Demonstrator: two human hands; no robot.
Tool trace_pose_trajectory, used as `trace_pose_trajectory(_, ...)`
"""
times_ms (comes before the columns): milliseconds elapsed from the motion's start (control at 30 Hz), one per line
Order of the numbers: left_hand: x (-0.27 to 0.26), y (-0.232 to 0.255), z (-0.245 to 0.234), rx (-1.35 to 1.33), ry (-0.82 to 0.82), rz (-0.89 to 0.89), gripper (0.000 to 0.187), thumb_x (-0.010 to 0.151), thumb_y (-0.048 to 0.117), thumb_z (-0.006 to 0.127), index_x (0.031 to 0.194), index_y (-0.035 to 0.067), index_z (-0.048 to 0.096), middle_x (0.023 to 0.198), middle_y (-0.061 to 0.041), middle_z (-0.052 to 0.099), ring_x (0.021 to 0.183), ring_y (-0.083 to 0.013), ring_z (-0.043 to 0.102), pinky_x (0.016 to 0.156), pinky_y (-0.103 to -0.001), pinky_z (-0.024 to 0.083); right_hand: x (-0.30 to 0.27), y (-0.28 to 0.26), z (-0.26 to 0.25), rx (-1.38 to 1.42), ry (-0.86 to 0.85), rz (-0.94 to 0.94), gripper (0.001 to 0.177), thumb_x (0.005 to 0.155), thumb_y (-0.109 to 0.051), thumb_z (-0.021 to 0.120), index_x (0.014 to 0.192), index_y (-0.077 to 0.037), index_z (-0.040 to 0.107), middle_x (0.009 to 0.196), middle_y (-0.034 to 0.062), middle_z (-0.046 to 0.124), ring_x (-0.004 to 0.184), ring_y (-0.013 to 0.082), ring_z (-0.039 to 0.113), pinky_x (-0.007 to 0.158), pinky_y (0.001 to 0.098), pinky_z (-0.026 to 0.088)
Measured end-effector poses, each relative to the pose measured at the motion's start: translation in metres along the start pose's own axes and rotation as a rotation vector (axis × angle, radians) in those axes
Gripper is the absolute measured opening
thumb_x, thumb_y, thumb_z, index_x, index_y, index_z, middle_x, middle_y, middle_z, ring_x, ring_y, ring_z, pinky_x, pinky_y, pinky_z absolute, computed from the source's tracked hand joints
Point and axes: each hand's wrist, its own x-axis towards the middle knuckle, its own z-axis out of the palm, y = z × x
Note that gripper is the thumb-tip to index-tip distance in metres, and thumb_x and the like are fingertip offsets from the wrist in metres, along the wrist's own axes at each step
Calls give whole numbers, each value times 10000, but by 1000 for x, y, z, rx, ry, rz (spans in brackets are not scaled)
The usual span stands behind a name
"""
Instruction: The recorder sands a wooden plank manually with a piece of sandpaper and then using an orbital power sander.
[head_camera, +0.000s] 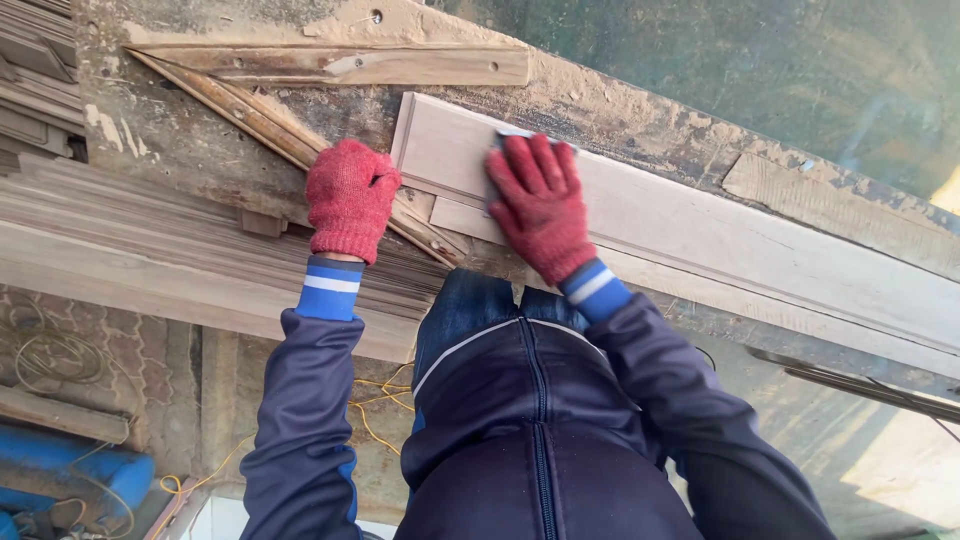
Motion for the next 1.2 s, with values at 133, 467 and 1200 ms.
trace_pose_trajectory(133,0,-8,9,-12,-6,-56,127,831,335,833,835,210,817,802,-86,752,876,-359,724,750,-485,607,-38,33,-29,-39,-44,11,549,911,-494,700,1363,-189,644,1365,161,565,1284,407,515,1111,591,395)
trace_pose_trajectory(467,-5,-25,27,70,43,123,110,848,325,822,866,217,809,843,-107,703,877,-380,688,822,-484,593,57,-38,54,75,7,22,650,958,-578,616,1525,-280,509,1623,71,417,1524,334,316,1277,586,183)
trace_pose_trajectory(1200,-4,245,151,90,403,116,853,972,334,895,1616,102,386,1645,-259,272,1536,-449,240,1278,-606,174,-167,130,-29,-15,103,206,579,931,-511,647,1462,-293,573,1571,49,500,1488,343,368,1241,638,228)
